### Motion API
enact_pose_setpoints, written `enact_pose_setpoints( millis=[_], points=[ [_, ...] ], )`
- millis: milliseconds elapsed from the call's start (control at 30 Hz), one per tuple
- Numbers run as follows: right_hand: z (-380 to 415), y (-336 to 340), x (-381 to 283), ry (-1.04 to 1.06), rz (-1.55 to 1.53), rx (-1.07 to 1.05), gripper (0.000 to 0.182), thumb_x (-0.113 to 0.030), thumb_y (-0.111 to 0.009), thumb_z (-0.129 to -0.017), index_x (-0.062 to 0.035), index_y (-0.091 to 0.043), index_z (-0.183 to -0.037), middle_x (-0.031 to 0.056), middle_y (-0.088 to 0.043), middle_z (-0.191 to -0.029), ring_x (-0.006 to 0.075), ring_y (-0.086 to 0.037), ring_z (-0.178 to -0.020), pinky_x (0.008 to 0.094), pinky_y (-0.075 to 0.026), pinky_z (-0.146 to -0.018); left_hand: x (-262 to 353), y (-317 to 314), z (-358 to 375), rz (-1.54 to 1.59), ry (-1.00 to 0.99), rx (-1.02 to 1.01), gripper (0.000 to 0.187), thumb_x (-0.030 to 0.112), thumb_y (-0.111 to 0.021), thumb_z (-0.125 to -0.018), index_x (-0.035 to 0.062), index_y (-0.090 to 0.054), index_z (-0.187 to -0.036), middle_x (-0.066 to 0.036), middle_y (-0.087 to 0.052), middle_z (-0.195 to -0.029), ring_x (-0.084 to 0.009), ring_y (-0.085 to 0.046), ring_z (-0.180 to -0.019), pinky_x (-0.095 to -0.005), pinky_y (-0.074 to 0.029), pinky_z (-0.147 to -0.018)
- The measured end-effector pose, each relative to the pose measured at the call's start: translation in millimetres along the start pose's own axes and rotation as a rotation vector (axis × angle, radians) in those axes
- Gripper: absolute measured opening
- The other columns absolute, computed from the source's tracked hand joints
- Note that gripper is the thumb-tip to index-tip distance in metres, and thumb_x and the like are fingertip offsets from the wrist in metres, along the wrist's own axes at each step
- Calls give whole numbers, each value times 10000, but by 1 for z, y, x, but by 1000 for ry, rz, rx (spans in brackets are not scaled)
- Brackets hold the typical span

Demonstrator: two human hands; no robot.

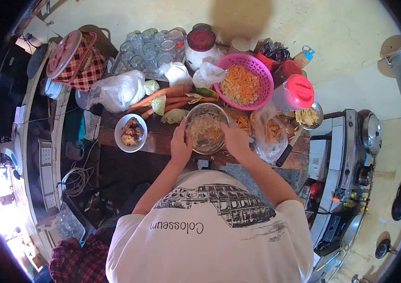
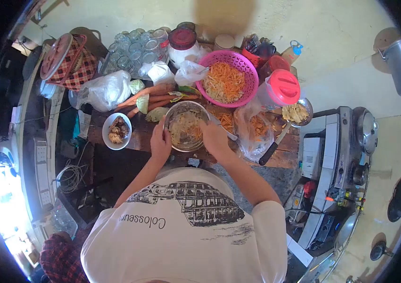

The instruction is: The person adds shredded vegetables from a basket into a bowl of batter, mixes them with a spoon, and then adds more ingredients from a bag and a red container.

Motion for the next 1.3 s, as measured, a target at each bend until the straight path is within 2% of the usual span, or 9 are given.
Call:
enact_pose_setpoints(
  millis=[100, 300, 400, 600, 700, 900, 1000, 1100, 1300],
  points=[
    [-9, 7, 6, -66, 10, 86, 254, -96, -456, -833, -107, -563, -1063, 178, -608, -893, 358, -641, -785, 468, -501, -659, 0, -4, 1, -7, 38, -59, 494, -11, -486, -872, 61, -415, -1356, -227, -554, -993, -394, -581, -831, -416, -484, -683],
    [22, -34, -29, 175, -79, -70, 265, -92, -465, -823, -108, -536, -1078, 209, -596, -941, 373, -636, -803, 464, -504, -666, -9, -6, 0, 25, 112, -45, 462, 7, -462, -882, 19, -415, -1341, -257, -545, -1101, -411, -555, -978, -426, -454, -832],
    [27, -22, -20, 119, -93, -173, 278, -89, -460, -826, -92, -510, -1100, 216, -589, -1003, 373, -636, -841, 469, -504, -680, -9, -3, 2, -43, 33, -21, 467, 11, -472, -889, 28, -398, -1349, -252, -545, -1055, -425, -568, -910, -438, -479, -737],
    [17, -10, 6, -244, -51, -29, 242, -99, -423, -881, -26, -476, -1106, 263, -594, -951, 375, -642, -800, 488, -508, -696, 3, -6, 3, 12, 77, -78, 485, 5, -452, -889, 36, -371, -1366, -272, -524, -1128, -439, -558, -946, -443, -481, -759],
    [15, -47, 1, -288, -127, -226, 265, -83, -407, -873, 7, -461, -1117, 267, -625, -824, 428, -626, -780, 494, -498, -697, 2, -9, 2, -4, 25, -36, 492, 5, -442, -890, 38, -355, -1373, -278, -518, -1131, -445, -555, -952, -445, -481, -760],
    [20, -40, -26, -132, -245, -92, 329, -88, -416, -842, 13, -453, -1153, 257, -637, -830, 422, -632, -778, 518, -487, -692, 0, -11, 3, 16, 62, -88, 477, 15, -439, -895, 34, -362, -1366, -281, -512, -1157, -456, -545, -987, -453, -478, -780],
    [37, -22, -52, -15, -227, -230, 337, -107, -418, -863, 9, -455, -1177, 252, -633, -844, 398, -642, -797, 500, -496, -697, -10, -13, 3, 24, 157, -104, 441, 36, -447, -906, 18, -398, -1344, -267, -510, -1205, -424, -522, -1090, -426, -437, -898],
    [47, -41, -48, 26, -122, -182, 320, -68, -424, -830, -45, -491, -1142, 241, -633, -803, 394, -641, -764, 514, -491, -650, -13, -8, 2, -12, 75, -44, 444, 49, -450, -910, 31, -390, -1350, -274, -523, -1166, -450, -543, -1011, -449, -465, -833],
    [9, -23, -16, -78, -53, -118, 230, -123, -451, -851, -35, -555, -1036, 212, -649, -801, 382, -652, -755, 472, -511, -652, -21, -5, 5, -15, 67, -16, 450, 35, -453, -905, 13, -388, -1350, -268, -530, -1156, -441, -545, -1007, -443, -457, -843]
  ],
)
Point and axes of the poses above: each hand's wrist, its own z-axis away from the middle knuckle, its own y-axis out of the back of the hand, x = y × z, the point moved 8 cm from there along -z, towards the middle knuckle
